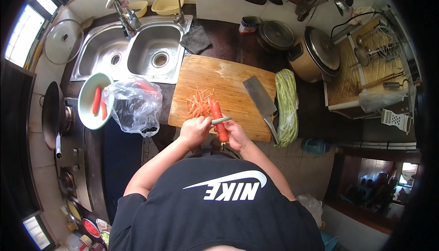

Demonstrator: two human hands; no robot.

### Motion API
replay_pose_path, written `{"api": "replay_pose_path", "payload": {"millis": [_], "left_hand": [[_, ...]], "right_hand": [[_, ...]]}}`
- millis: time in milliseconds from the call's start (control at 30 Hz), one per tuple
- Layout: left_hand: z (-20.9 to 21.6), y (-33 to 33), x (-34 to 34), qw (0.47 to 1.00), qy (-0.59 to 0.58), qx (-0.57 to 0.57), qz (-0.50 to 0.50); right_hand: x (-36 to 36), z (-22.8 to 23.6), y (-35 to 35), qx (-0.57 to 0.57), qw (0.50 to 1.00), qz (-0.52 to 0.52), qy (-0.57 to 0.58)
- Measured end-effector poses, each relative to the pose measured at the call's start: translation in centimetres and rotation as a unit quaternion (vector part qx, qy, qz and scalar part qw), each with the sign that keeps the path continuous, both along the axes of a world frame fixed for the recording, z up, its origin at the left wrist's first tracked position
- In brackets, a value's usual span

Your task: The person peels a carrot using a peeler over a wooden cutting board in a kitchen. The person holds the carrot in one hand and the peeler in the other, removing the skin in long strips. The peeled carrot is placed into a bowl after the process.

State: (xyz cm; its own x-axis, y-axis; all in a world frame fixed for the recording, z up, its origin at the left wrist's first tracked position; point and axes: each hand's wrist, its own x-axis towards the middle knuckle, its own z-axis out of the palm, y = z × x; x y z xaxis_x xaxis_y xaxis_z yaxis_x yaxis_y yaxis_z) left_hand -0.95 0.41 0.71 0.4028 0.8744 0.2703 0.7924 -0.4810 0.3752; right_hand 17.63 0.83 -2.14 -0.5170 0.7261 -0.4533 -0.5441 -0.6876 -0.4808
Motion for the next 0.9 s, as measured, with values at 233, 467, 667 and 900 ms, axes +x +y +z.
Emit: {"api": "replay_pose_path", "payload": {"millis": [233,467,667,900], "left_hand": [[-0.6,2.2,-1.9,0.997,0.006,0.022,0.077],[-3.2,3.7,-3.4,0.980,-0.001,-0.055,0.191],[-1.0,4.5,-0.2,0.784,-0.425,-0.408,0.196],[-4.2,6.2,-1.1,0.859,-0.386,-0.250,0.225]], "right_hand": [[0.9,0.2,0.1,0.011,0.997,0.057,0.041],[0.7,1.2,-0.3,0.018,0.996,0.068,0.059],[0.7,1.2,-0.1,0.034,0.997,0.066,0.022],[0.5,1.1,0.0,0.048,0.996,0.073,0.002]]}}
